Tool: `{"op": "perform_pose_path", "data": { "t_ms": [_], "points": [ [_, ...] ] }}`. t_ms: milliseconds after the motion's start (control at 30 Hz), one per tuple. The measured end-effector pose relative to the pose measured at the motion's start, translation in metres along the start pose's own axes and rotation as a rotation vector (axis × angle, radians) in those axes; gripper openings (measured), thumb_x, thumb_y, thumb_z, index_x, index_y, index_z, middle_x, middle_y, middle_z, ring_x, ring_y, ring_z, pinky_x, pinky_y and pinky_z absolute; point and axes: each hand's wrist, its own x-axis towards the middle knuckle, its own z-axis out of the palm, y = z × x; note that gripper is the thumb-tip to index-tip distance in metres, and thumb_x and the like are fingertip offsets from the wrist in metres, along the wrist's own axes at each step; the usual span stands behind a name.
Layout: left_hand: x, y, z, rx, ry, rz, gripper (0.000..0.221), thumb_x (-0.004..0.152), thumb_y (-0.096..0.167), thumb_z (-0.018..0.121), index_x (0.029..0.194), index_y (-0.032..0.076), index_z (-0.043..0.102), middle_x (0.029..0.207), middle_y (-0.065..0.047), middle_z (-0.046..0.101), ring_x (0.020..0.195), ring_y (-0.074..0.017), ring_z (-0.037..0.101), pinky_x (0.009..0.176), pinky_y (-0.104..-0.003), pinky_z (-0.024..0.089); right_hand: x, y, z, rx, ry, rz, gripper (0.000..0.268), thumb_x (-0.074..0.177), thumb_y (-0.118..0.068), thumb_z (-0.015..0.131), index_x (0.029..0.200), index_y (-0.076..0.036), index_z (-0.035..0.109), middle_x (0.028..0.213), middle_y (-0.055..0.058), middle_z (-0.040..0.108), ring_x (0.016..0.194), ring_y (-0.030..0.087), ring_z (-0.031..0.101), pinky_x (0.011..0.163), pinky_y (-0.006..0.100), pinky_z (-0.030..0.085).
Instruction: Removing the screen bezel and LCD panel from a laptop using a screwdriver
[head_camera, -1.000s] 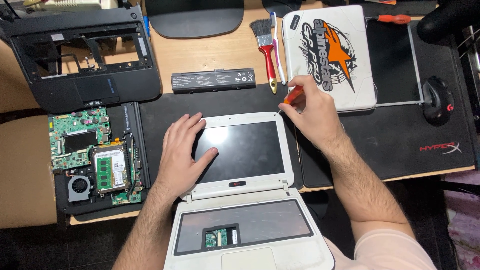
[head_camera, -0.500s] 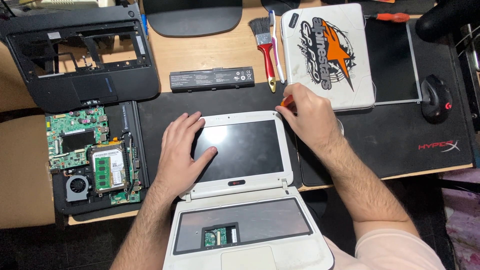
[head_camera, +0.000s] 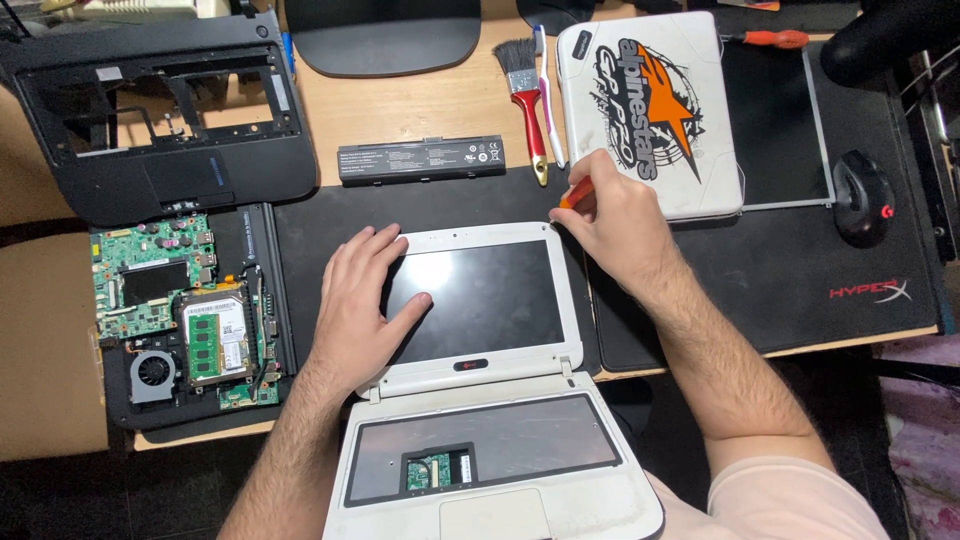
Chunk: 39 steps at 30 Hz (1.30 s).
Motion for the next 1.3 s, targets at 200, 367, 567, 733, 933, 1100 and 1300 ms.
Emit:
{"op": "perform_pose_path", "data": {
  "t_ms": [200,367,567,733,933,1100,1300],
  "points": [
    [0.001,0.001,-0.001,-0.003,-0.017,-0.019,0.076,0.115,0.047,0.081,0.177,0.009,0.058,0.185,-0.015,0.053,0.180,-0.0377,0.035,0.151,-0.066,0.014,0.017,0.005,-0.017,0.186,-0.101,0.158,0.053,0.100,-0.001,0.099,0.134,-0.008,0.059,0.088,0.012,0.085,0.062,0.021,0.080,0.072,0.034,0.068],
    [0.001,0.002,-0.002,-0.012,-0.020,-0.024,0.075,0.115,0.046,0.081,0.176,0.009,0.058,0.184,-0.015,0.053,0.180,-0.0379,0.035,0.151,-0.066,0.014,0.023,0.001,-0.020,0.226,-0.138,0.167,0.060,0.097,0.000,0.097,0.143,-0.011,0.059,0.098,0.018,0.087,0.060,0.023,0.080,0.068,0.034,0.064],
    [0.000,0.003,-0.003,-0.016,-0.017,-0.018,0.075,0.115,0.045,0.082,0.176,0.008,0.059,0.184,-0.016,0.054,0.180,-0.0392,0.035,0.151,-0.068,0.014,0.013,-0.002,-0.011,0.136,-0.200,0.139,0.067,0.104,-0.003,0.091,0.155,-0.017,0.050,0.087,0.014,0.088,0.061,0.028,0.081,0.073,0.039,0.065],
    [0.001,0.005,-0.004,-0.027,-0.016,-0.038,0.075,0.114,0.043,0.083,0.176,0.007,0.059,0.184,-0.016,0.055,0.180,-0.0383,0.036,0.151,-0.066,0.014,0.010,0.011,-0.009,0.178,-0.210,0.127,0.061,0.114,-0.001,0.082,0.159,-0.013,0.042,0.076,0.011,0.085,0.056,0.027,0.078,0.066,0.037,0.062],
    [-0.001,-0.002,0.000,-0.103,0.048,-0.016,0.075,0.114,0.039,0.085,0.175,0.004,0.060,0.184,-0.020,0.055,0.179,-0.0433,0.037,0.149,-0.069,0.017,0.007,-0.034,-0.013,0.468,-0.166,0.059,0.073,0.113,0.010,0.074,0.167,-0.003,0.027,0.117,0.028,0.086,0.078,0.032,0.085,0.077,0.043,0.073],
    [-0.021,-0.008,0.003,-0.285,0.282,-0.073,0.084,0.113,0.021,0.084,0.181,-0.006,0.043,0.178,-0.029,0.049,0.167,-0.0515,0.045,0.142,-0.067,0.036,0.015,-0.074,0.010,0.544,-0.185,-0.127,0.098,0.113,0.015,0.075,0.184,-0.004,0.011,0.118,0.024,0.086,0.096,0.038,0.090,0.098,0.052,0.075],
    [-0.045,-0.012,0.000,-0.154,0.337,-0.056,0.086,0.109,0.025,0.091,0.177,-0.008,0.051,0.161,-0.027,0.067,0.139,-0.0430,0.069,0.116,-0.050,0.063,0.053,-0.151,0.056,0.634,-0.328,-0.199,0.101,0.109,0.016,0.076,0.184,-0.003,0.011,0.112,0.023,0.086,0.095,0.040,0.091,0.094,0.056,0.075]
  ]
}}
